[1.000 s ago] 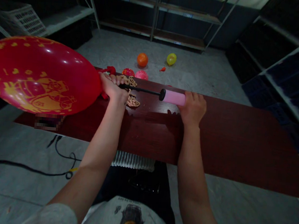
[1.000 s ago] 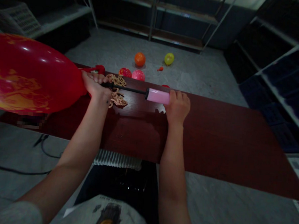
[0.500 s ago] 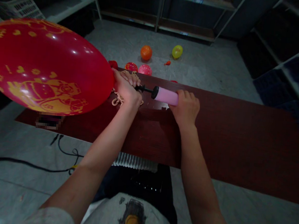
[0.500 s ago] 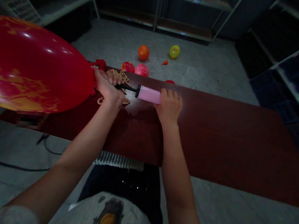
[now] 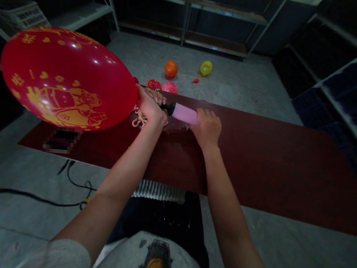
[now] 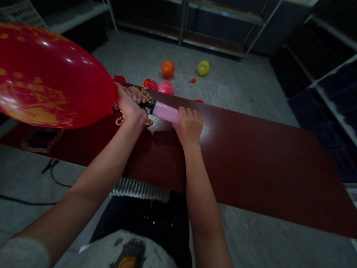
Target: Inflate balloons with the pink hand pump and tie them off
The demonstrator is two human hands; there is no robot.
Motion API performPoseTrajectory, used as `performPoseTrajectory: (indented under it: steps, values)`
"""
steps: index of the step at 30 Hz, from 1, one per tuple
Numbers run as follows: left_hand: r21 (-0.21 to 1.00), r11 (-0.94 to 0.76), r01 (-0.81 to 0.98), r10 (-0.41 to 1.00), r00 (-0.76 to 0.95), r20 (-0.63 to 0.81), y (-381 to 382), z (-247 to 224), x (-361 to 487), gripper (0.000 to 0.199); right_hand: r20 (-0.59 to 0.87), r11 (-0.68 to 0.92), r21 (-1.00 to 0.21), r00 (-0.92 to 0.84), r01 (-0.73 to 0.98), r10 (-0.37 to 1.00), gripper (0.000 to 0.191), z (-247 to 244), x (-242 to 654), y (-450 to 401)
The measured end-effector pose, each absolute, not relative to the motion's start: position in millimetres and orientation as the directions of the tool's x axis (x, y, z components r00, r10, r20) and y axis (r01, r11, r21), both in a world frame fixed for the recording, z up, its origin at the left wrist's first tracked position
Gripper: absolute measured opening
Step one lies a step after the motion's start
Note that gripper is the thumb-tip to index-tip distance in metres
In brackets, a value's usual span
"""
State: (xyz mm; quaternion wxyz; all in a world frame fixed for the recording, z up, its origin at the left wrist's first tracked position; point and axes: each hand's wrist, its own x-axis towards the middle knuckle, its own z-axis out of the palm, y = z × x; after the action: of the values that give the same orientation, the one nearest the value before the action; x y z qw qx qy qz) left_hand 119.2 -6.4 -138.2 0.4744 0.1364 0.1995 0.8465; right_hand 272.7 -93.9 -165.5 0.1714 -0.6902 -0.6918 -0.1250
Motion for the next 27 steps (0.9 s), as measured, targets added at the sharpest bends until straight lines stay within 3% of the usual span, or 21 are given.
performPoseTrajectory:
  steps: [12, 21, 27]
  values:
    - [0.482, -0.437, -0.760, 0.842, -0.533, -0.078, -13.7, -116.1, 100.1, 0.051, 0.504, -0.041, -0.010, 0.041, 0.999, 0.863, 0.032, -166.2, 307.2, -96.5]
    - [0.547, -0.474, -0.690, 0.809, -0.586, -0.037, -5.9, -118.1, 74.7, 0.047, 0.558, -0.103, -0.033, 0.104, 0.994, 0.823, 0.035, -160.0, 341.7, -103.4]
    - [0.529, -0.487, -0.695, 0.812, -0.583, -0.019, -10.3, -119.6, 88.4, 0.051, 0.533, -0.106, -0.042, 0.112, 0.993, 0.839, 0.030, -153.9, 325.0, -104.2]
